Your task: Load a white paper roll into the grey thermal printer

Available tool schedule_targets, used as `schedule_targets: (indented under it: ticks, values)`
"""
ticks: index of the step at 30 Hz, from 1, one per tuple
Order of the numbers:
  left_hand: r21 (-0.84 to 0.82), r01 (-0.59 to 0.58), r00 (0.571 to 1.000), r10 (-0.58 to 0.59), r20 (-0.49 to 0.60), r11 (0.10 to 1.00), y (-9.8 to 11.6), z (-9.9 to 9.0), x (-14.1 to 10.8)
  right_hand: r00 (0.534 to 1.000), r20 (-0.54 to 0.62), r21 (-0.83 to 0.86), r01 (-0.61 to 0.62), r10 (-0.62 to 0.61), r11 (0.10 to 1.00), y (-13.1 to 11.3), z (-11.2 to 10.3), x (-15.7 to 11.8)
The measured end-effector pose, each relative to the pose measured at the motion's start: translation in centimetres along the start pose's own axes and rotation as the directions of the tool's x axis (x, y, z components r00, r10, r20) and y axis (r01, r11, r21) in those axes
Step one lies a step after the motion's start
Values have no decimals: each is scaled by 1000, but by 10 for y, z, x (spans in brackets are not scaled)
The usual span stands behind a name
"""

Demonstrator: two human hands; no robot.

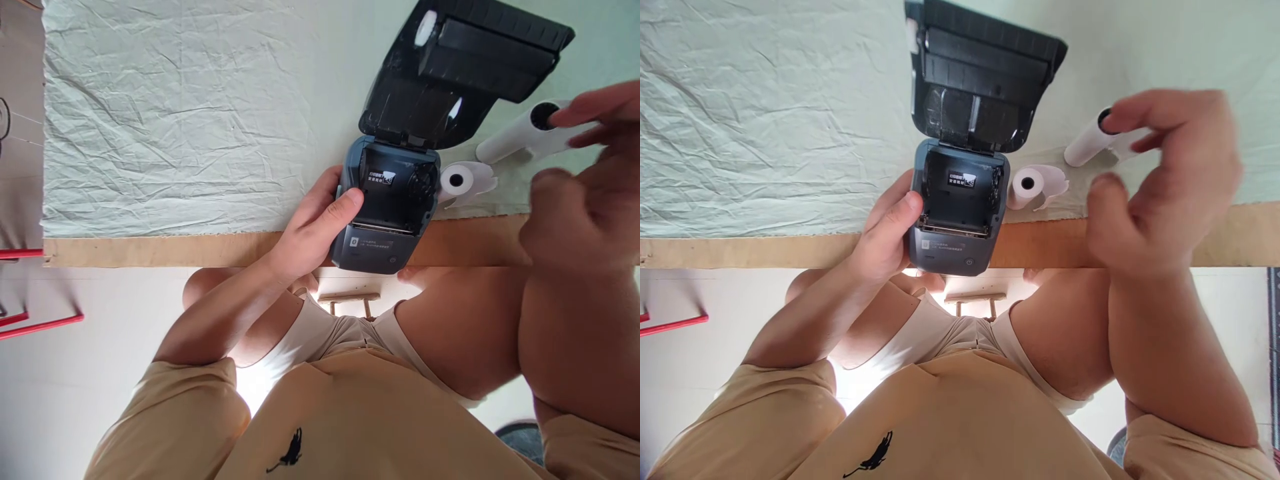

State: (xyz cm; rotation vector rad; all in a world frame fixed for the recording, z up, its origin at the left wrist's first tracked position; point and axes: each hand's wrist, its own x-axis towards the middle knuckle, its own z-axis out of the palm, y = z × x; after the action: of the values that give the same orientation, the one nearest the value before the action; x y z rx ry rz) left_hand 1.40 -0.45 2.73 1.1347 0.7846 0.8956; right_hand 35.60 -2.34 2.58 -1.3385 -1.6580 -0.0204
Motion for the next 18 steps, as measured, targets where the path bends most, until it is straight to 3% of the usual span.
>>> schedule_targets:
  ticks: [2, 4, 6, 12, 15, 18]
  values:
    - [9, -8, 1000, 8, 1, 1000, -1, -1, 1, 975, 111, 14, 189, -190, 982, -13, 5, -2]
    - [-1, -27, 1000, 27, 9, 1000, -2, -2, 1, 931, 267, -18, 263, -249, 965, -23, 10, -2]
    - [-22, -29, 999, 30, 18, 999, -2, -3, 2, 906, 365, -60, 255, -216, 965, -28, 14, -2]
    - [-4, 23, 1000, -23, 4, 1000, 3, -2, 0, 909, 389, -122, 210, -148, 970, -34, 20, -3]
    - [-5, 33, 999, -33, -12, 999, 5, -1, -1, 907, 414, -70, 115, -76, 991, -40, 18, -3]
    - [-21, 22, 1000, -22, -14, 1000, 6, 1, -2, 887, 448, -7, 128, -111, 992, -40, 15, -3]
